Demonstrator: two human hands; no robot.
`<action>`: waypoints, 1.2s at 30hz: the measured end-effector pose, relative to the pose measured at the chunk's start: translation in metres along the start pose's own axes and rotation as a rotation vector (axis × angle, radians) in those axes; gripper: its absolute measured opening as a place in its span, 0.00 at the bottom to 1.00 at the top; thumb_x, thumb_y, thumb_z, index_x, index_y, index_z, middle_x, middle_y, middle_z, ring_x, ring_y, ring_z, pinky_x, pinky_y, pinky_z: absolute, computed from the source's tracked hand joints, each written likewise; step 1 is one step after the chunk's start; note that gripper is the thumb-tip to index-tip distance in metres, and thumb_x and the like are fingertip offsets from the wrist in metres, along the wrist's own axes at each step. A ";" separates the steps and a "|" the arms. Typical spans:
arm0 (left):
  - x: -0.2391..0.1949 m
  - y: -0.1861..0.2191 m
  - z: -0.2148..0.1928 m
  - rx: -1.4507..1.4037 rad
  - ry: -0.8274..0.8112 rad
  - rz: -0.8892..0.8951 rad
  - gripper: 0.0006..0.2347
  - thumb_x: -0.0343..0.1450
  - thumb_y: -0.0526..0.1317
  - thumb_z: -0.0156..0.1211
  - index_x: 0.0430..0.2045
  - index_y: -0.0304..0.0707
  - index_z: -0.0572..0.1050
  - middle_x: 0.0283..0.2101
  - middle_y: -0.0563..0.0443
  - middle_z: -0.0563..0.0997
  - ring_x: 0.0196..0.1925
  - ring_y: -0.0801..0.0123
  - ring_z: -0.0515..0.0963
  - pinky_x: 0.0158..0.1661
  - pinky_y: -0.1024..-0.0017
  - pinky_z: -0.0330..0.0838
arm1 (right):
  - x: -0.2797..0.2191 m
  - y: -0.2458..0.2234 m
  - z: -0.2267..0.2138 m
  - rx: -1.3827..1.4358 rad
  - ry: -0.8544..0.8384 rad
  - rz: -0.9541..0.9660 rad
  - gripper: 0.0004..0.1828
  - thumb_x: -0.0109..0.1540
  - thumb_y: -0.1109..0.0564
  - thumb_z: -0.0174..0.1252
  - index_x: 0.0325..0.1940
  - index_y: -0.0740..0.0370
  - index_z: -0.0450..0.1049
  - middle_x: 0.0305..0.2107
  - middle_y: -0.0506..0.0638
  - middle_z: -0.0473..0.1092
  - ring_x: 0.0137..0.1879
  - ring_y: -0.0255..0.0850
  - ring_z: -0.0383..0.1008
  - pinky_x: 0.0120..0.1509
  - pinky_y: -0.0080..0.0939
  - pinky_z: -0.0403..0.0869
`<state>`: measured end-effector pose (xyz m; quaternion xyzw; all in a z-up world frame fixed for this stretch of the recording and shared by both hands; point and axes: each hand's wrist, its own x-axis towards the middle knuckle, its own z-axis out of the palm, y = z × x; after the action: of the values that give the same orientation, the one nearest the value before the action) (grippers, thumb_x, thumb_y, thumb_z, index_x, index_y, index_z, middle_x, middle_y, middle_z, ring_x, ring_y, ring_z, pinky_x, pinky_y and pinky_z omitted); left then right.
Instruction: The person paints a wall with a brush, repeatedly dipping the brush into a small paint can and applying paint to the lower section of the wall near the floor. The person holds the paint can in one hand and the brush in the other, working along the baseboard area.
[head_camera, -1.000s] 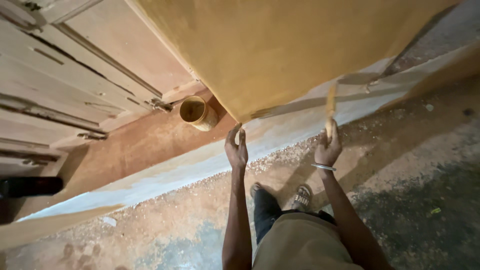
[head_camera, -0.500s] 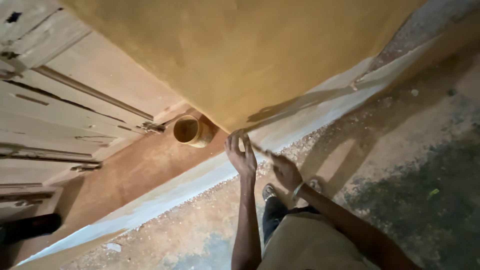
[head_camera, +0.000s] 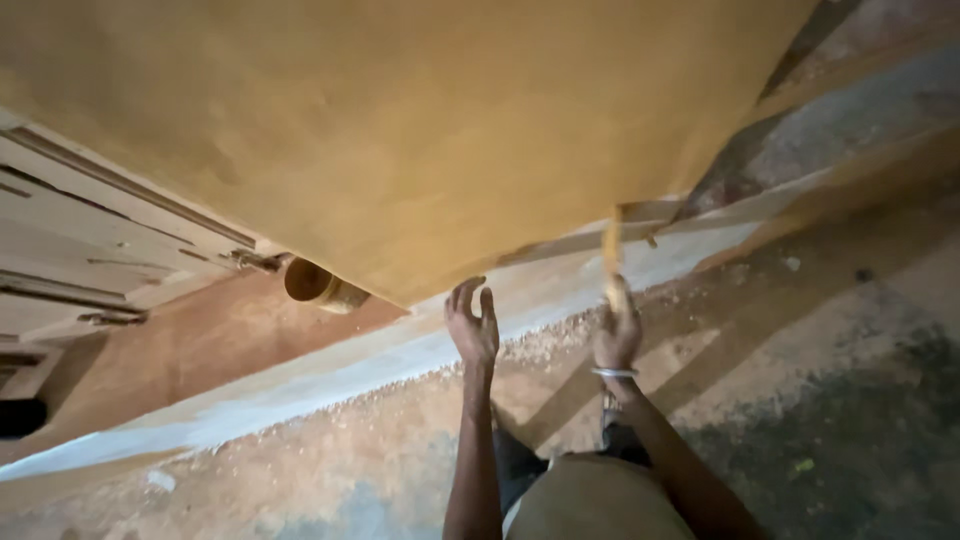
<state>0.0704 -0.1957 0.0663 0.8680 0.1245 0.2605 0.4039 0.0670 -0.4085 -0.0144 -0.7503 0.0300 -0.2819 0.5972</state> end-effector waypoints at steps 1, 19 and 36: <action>-0.005 0.001 0.004 0.024 0.024 0.045 0.06 0.71 0.36 0.61 0.40 0.40 0.80 0.50 0.46 0.81 0.57 0.52 0.75 0.60 0.56 0.64 | -0.012 -0.001 0.003 0.019 -0.084 0.015 0.26 0.70 0.53 0.55 0.72 0.64 0.65 0.61 0.59 0.72 0.60 0.43 0.76 0.60 0.43 0.76; -0.020 0.040 0.080 0.134 0.050 0.097 0.05 0.70 0.37 0.64 0.38 0.45 0.82 0.51 0.48 0.79 0.58 0.51 0.71 0.59 0.52 0.63 | 0.055 0.041 -0.076 -0.172 0.032 -0.042 0.25 0.72 0.61 0.51 0.74 0.63 0.64 0.61 0.60 0.71 0.59 0.46 0.77 0.54 0.40 0.80; -0.019 0.009 0.067 0.075 0.142 -0.046 0.13 0.72 0.37 0.62 0.50 0.39 0.76 0.55 0.41 0.77 0.59 0.47 0.72 0.59 0.54 0.66 | -0.001 0.034 -0.011 -0.089 -0.545 -0.005 0.23 0.67 0.57 0.58 0.67 0.60 0.69 0.53 0.58 0.75 0.51 0.46 0.80 0.48 0.42 0.81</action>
<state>0.0915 -0.2526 0.0303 0.8588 0.1824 0.3073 0.3671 0.0709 -0.4272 -0.0442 -0.8241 -0.1211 -0.0694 0.5489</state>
